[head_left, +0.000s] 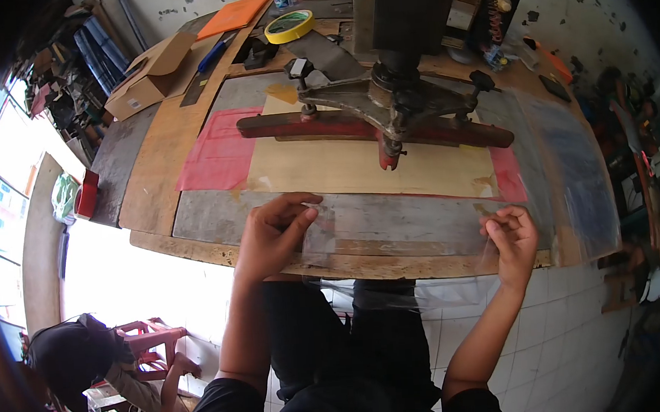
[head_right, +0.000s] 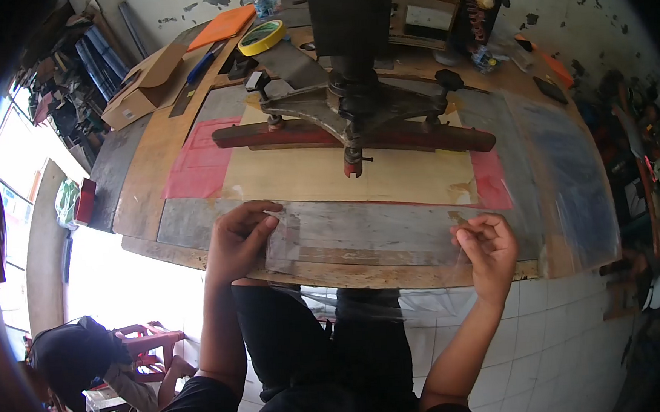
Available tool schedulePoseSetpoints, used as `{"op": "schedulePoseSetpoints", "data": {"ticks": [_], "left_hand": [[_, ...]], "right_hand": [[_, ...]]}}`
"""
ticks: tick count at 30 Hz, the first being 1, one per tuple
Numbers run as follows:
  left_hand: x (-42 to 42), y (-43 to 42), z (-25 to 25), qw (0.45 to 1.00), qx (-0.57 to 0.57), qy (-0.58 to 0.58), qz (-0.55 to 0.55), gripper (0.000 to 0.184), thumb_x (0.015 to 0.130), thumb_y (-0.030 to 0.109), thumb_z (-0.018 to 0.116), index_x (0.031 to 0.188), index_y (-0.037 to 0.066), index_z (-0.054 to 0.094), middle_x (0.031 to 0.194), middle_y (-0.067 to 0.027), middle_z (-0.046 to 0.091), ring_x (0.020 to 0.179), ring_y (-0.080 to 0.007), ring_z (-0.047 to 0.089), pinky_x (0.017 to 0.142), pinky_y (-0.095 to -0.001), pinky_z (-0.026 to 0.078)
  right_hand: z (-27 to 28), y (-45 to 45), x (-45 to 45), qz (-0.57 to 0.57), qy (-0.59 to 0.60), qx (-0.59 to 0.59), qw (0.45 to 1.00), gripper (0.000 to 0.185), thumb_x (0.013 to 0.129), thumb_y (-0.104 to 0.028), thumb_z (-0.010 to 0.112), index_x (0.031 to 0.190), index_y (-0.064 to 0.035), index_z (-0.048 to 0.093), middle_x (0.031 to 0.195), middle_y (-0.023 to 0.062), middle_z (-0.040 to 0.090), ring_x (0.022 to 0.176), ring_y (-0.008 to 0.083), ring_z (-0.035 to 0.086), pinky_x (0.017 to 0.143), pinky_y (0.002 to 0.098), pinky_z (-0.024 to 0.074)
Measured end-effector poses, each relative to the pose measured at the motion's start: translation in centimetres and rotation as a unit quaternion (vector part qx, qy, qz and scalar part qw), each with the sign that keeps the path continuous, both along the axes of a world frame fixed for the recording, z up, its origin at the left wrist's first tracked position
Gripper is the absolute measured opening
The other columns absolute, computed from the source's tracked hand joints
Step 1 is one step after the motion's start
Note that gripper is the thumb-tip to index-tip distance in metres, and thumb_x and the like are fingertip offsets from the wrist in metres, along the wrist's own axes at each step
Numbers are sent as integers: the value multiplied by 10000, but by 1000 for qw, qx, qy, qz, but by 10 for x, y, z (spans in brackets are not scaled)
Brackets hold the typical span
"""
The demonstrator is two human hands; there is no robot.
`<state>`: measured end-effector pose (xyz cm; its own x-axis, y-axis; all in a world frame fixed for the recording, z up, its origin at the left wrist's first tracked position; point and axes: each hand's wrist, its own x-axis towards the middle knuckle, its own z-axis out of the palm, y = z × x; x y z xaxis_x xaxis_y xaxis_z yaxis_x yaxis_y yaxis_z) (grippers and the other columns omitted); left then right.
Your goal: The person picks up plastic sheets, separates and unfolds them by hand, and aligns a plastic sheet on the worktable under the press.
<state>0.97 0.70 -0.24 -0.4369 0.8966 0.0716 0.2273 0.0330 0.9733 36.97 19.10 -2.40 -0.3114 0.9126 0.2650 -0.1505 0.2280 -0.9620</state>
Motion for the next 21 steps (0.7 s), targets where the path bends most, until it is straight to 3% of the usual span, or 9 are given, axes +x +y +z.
{"op": "schedulePoseSetpoints", "data": {"ticks": [7, 18, 21], "left_hand": [[2, 2, -4, 999, 9, -4, 38, 232, 1024, 80, 741, 1228, -31, 733, 936, -50, 786, 866, -66, 684, 789, -230, 523], [2, 3, -2, 999, 13, 5, 38, 242, 1027, 79, 729, 1242, -30, 725, 900, -34, 769, 828, -51, 658, 753, -216, 496], [4, 4, 0, 998, 37, 19, 47, 219, 1029, 103, 741, 1218, -6, 753, 860, -33, 783, 772, -22, 620, 682, -210, 476]], "right_hand": [[0, 2, 1, -4, 8, -10, 1000, 279, 931, 51, 773, 1158, 7, 616, 1003, 123, 756, 895, 170, 729, 833, 309, 590], [5, 1, 2, 4, 22, -31, 999, 289, 922, 31, 785, 1154, 5, 616, 1002, 130, 759, 922, 175, 735, 848, 331, 602], [4, 2, 2, 12, 32, -28, 999, 268, 929, 33, 772, 1148, 9, 619, 1006, 134, 759, 956, 185, 743, 851, 349, 611]]}}
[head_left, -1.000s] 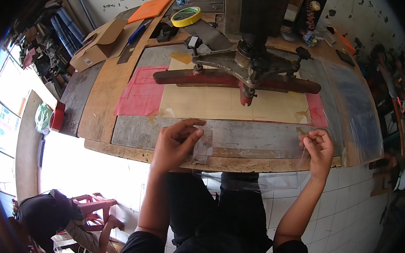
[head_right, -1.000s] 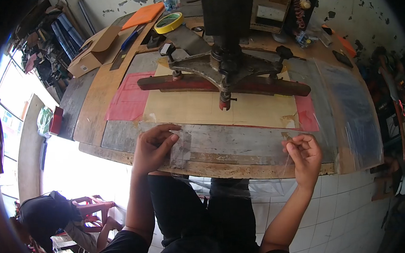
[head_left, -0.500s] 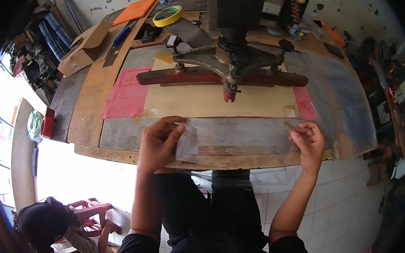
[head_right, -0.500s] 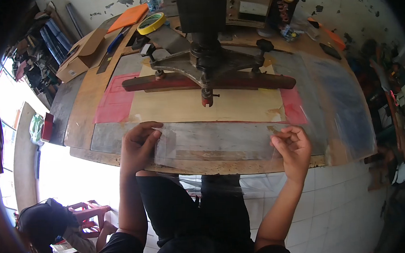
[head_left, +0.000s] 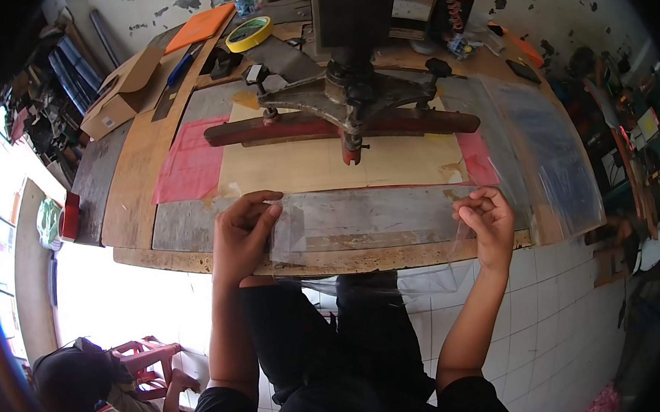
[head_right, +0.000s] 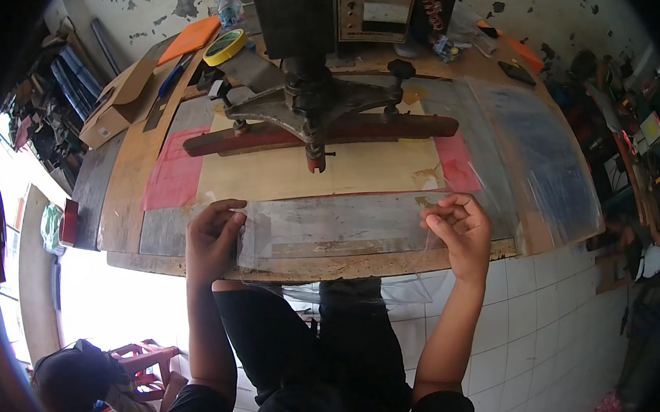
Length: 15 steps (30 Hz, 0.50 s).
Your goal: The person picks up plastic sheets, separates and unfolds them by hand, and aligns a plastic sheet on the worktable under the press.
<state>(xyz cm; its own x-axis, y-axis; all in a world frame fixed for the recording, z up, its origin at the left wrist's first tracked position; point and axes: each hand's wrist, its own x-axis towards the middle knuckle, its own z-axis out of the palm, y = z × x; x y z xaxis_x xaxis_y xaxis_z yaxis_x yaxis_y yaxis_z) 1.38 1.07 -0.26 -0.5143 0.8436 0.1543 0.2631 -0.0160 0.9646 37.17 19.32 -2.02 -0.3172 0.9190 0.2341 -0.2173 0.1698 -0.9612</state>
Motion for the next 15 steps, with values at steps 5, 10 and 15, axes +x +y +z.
{"op": "schedulePoseSetpoints", "data": {"ticks": [5, 10, 15], "left_hand": [[-2, -1, 2, 1000, -24, 6, 2, 251, 1022, 99, 744, 1238, -27, 727, 873, -30, 770, 771, -37, 644, 705, -209, 484], [-2, -1, 0, 1000, -21, -6, 2, 254, 1021, 99, 749, 1237, -31, 727, 874, -30, 771, 772, -36, 646, 705, -207, 483], [-1, 1, -2, 1000, 0, 5, 8, 220, 1026, 100, 745, 1207, -25, 751, 842, -28, 777, 749, -11, 602, 656, -196, 448]], "right_hand": [[1, 0, -1, -9, -17, -7, 1000, 238, 937, 30, 762, 1130, 13, 624, 991, 140, 761, 959, 197, 752, 857, 357, 615], [3, -2, -3, -21, -26, -7, 999, 228, 939, 28, 761, 1124, 8, 627, 976, 137, 763, 928, 190, 757, 842, 343, 611], [1, -1, -2, -21, -28, -9, 999, 222, 942, 25, 760, 1119, 2, 627, 972, 135, 764, 917, 182, 758, 824, 327, 604]]}}
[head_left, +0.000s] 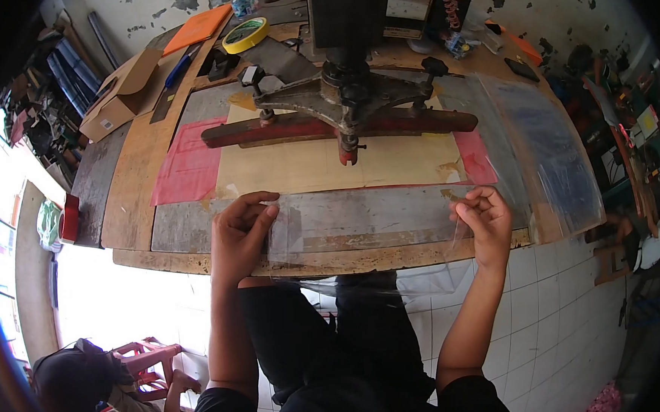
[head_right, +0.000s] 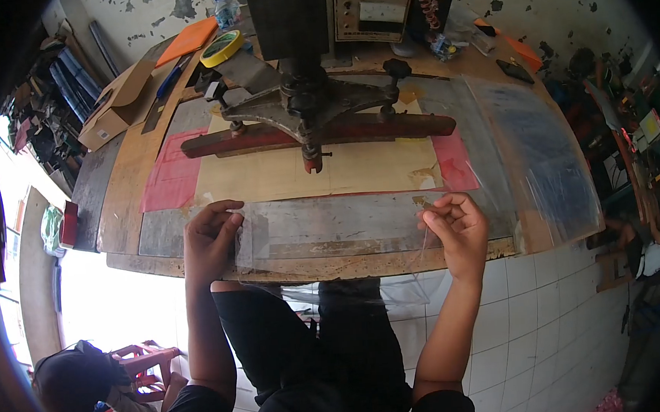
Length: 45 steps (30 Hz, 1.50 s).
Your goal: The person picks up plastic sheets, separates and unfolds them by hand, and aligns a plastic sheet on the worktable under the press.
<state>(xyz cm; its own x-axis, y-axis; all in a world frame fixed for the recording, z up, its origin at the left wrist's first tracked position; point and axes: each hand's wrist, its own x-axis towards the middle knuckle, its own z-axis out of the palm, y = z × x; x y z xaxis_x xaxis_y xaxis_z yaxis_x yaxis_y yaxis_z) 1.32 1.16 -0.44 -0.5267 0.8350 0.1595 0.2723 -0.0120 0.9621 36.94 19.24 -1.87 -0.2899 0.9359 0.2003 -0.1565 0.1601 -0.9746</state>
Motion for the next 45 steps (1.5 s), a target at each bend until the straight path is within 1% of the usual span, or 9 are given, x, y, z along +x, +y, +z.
{"op": "schedulePoseSetpoints", "data": {"ticks": [12, 18, 23, 27, 30, 35, 39, 41, 45], "left_hand": [[-1, -2, 4, 1000, -17, 3, -5, 261, 1017, 108, 751, 1243, -22, 729, 859, -26, 765, 780, -30, 638, 712, -207, 475], [0, -2, 4, 1000, -20, 4, -3, 257, 1017, 104, 748, 1244, -16, 729, 838, -13, 749, 748, -26, 623, 688, -205, 464], [0, -2, 2, 1000, -20, -7, 7, 243, 1030, 81, 725, 1252, -15, 722, 808, 6, 723, 692, -13, 581, 631, -197, 421], [-1, -2, 0, 1000, -16, -13, 7, 239, 1038, 74, 713, 1261, -12, 714, 808, 16, 709, 649, -6, 546, 586, -196, 384], [0, -2, 0, 999, -5, -37, 13, 239, 1045, 77, 707, 1266, -13, 707, 814, 25, 698, 618, -6, 519, 556, -201, 360], [-1, -1, -3, 999, 18, -47, 18, 236, 1052, 82, 694, 1266, -14, 717, 824, 9, 716, 622, -3, 515, 550, -199, 369], [-1, -1, -2, 998, 21, -54, 21, 229, 1050, 80, 696, 1258, -13, 723, 827, 12, 706, 629, -4, 513, 553, -201, 368], [0, -1, -1, 998, 11, -48, 31, 218, 1045, 74, 700, 1244, -6, 734, 795, 24, 684, 623, -8, 508, 554, -207, 370], [1, -1, 3, 999, 3, -16, 41, 210, 1040, 65, 702, 1235, -1, 742, 756, 34, 659, 616, -13, 505, 555, -215, 374]], "right_hand": [[0, -2, -1, -2, -13, 8, 1000, 189, 957, 6, 758, 1099, 6, 635, 964, 115, 753, 894, 170, 751, 812, 311, 594], [0, -3, -2, -3, -15, 19, 1000, 175, 997, -36, 742, 1143, 24, 664, 931, 78, 735, 888, 154, 746, 761, 285, 579], [2, -4, 4, 31, -47, 33, 998, 198, 995, -50, 735, 1173, 31, 708, 954, 91, 747, 833, 129, 699, 790, 279, 555], [3, -5, 3, 67, -26, 59, 996, 239, 980, -50, 735, 1203, 35, 710, 966, 92, 752, 850, 123, 683, 812, 270, 536], [5, -6, 2, 83, -68, 53, 993, 240, 960, -49, 741, 1186, 31, 731, 975, 80, 754, 881, 120, 679, 808, 265, 524], [9, -5, 0, 104, -137, 132, 976, 203, 923, -43, 764, 1123, -8, 776, 1004, 51, 756, 912, 113, 666, 813, 262, 500], [10, -7, -2, 109, -124, 131, 978, 176, 912, -36, 773, 1087, -18, 770, 1006, 57, 754, 919, 124, 666, 820, 266, 489], [12, -7, -5, 116, -134, 157, 972, 113, 900, -29, 783, 1007, -27, 746, 1007, 66, 752, 909, 140, 669, 811, 274, 480], [12, -8, -9, 124, -144, 147, 971, 92, 901, -58, 793, 952, -39, 718, 967, 50, 745, 877, 138, 658, 785, 278, 467]]}}
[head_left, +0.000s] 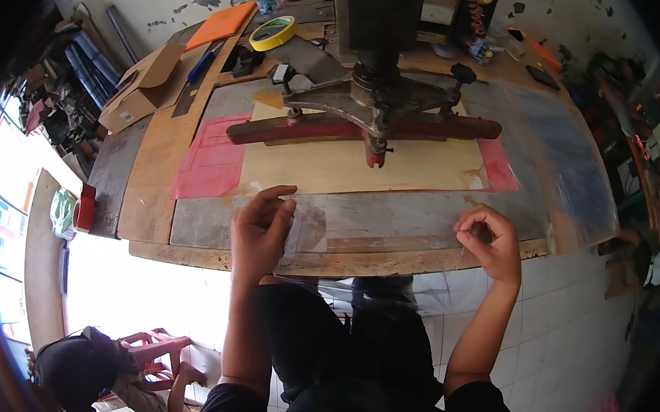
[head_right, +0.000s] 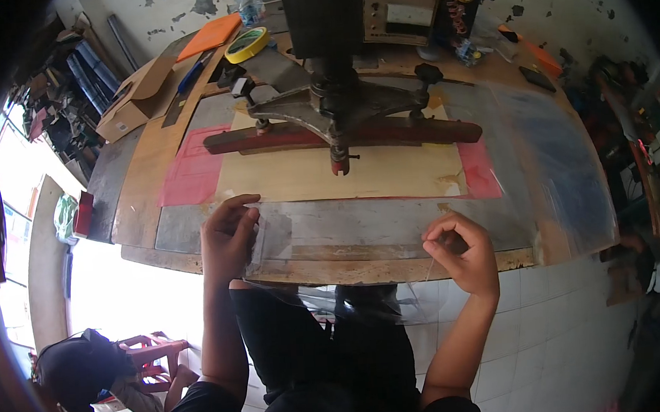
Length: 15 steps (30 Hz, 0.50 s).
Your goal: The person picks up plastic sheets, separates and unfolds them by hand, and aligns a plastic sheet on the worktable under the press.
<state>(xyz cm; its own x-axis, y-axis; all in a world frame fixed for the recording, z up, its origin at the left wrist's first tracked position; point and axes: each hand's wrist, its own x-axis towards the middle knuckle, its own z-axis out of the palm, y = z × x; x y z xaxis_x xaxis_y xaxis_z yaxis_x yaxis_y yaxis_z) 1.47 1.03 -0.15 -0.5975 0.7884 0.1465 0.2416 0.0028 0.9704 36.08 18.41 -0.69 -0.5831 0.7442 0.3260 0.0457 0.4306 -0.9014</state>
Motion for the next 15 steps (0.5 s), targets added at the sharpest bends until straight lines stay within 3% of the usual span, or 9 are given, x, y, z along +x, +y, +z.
{"op": "schedulePoseSetpoints", "data": {"ticks": [8, 15], "left_hand": [[0, 0, -2, 1000, 19, -23, -3, 216, 1045, 47, 686, 1247, -9, 735, 760, 38, 663, 614, -6, 500, 548, -215, 372], [-1, -4, 4, 998, 15, -61, -19, 266, 1042, 80, 709, 1293, -5, 730, 804, 25, 702, 620, -5, 526, 544, -209, 393]], "right_hand": [[11, -4, -4, -13, -85, 65, 994, 149, 881, -109, 813, 856, -22, 695, 861, 31, 699, 806, 134, 627, 693, 285, 441], [4, 5, 7, 24, -64, 32, 997, 140, 896, -104, 798, 875, 8, 718, 883, 62, 724, 815, 146, 654, 722, 287, 489]]}}
